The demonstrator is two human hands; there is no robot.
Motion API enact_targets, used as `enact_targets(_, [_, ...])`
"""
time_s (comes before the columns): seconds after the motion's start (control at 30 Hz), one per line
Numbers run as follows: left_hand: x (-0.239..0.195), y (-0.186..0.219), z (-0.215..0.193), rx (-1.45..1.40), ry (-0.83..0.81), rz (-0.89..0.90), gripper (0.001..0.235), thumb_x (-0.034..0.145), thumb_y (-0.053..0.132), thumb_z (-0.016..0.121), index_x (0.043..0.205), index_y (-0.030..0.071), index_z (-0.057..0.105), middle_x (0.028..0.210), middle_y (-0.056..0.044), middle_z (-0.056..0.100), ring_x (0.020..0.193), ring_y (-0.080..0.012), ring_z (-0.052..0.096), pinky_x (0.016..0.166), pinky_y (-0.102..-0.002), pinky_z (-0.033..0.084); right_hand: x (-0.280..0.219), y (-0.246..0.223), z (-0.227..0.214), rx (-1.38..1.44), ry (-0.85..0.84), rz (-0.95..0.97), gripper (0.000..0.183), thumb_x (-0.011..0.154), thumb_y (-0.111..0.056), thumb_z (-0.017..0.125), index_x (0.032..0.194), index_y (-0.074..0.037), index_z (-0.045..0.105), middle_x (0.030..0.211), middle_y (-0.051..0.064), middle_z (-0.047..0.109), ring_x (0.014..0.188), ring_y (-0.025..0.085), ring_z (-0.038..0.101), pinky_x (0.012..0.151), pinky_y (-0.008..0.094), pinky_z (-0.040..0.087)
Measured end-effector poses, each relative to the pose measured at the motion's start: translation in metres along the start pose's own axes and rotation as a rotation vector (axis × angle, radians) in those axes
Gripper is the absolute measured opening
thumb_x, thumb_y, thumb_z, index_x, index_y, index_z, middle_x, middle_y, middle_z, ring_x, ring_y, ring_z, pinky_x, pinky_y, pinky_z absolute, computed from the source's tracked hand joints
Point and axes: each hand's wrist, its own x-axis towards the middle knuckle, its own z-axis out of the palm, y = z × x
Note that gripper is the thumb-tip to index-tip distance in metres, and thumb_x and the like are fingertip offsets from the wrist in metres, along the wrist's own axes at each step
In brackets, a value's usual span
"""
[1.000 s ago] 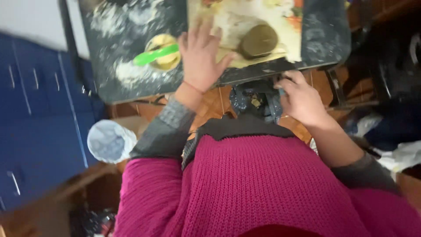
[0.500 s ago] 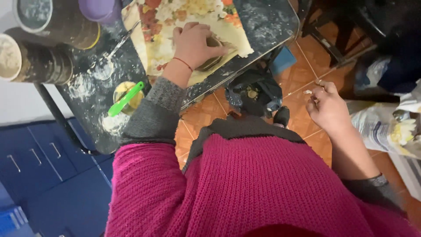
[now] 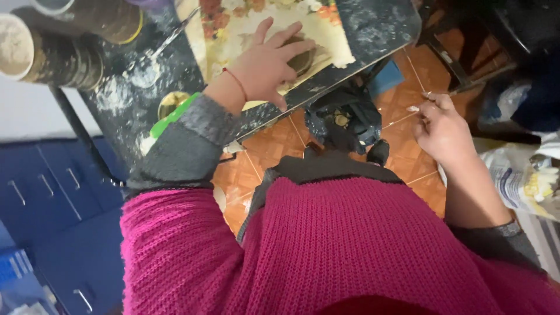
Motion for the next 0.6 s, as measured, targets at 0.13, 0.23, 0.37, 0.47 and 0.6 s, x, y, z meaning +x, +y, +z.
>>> enact_targets(0.13, [-0.079, 0.017, -0.020, -0.066, 0.095, -0.147, 0.048, 0.052, 0.053, 0.094, 0.089, 0.025, 0.082, 0.160, -0.004, 0.047, 0.154, -0.0386, 0.023, 0.116, -0.073, 0.013, 0.009, 0.011, 0.006, 0.036, 0.010, -0.205, 0.035, 0.088, -0.007, 0.068, 0.123, -0.005, 0.071, 0.141, 0.019, 0.062, 0.119, 0.037, 0.066, 0.099, 0.042, 0.056])
enact_targets(0.23, [-0.158, 0.043, -0.006, -0.084, 0.260, -0.448, 0.049, 0.060, 0.050, 0.095, 0.100, 0.024, 0.083, 0.164, -0.006, 0.044, 0.157, -0.0391, 0.020, 0.120, -0.070, 0.012, 0.017, 0.018, 0.020, 0.038, 0.007, -0.245, 0.029, 0.096, -0.007, 0.067, 0.125, -0.004, 0.069, 0.139, 0.017, 0.058, 0.125, 0.035, 0.063, 0.104, 0.038, 0.055])
enact_targets(0.37, [-0.224, 0.072, 0.035, 0.022, 0.506, -0.829, 0.048, 0.071, 0.041, 0.093, 0.115, 0.024, 0.083, 0.168, -0.014, 0.036, 0.158, -0.0408, 0.017, 0.124, -0.068, 0.011, 0.039, 0.008, 0.031, 0.058, -0.060, -0.195, 0.027, 0.098, -0.009, 0.070, 0.125, -0.008, 0.072, 0.144, 0.021, 0.059, 0.123, 0.037, 0.062, 0.104, 0.043, 0.054])
enact_targets(0.47, [-0.234, 0.078, 0.065, 0.125, 0.573, -0.933, 0.042, 0.079, 0.034, 0.089, 0.119, 0.023, 0.082, 0.168, -0.015, 0.034, 0.157, -0.0414, 0.017, 0.123, -0.067, 0.011, 0.053, -0.005, 0.028, 0.060, -0.103, -0.187, 0.032, 0.096, -0.008, 0.067, 0.128, -0.007, 0.070, 0.145, 0.023, 0.058, 0.119, 0.037, 0.063, 0.102, 0.044, 0.054])
enact_targets(0.6, [-0.238, 0.066, 0.100, 0.483, 0.586, -0.943, 0.033, 0.094, 0.024, 0.079, 0.127, 0.020, 0.080, 0.167, 0.000, 0.031, 0.159, -0.0275, 0.014, 0.130, -0.059, 0.007, 0.069, -0.003, 0.030, 0.052, -0.053, -0.380, 0.029, 0.100, -0.006, 0.065, 0.129, -0.008, 0.066, 0.141, 0.021, 0.056, 0.128, 0.037, 0.058, 0.112, 0.040, 0.052])
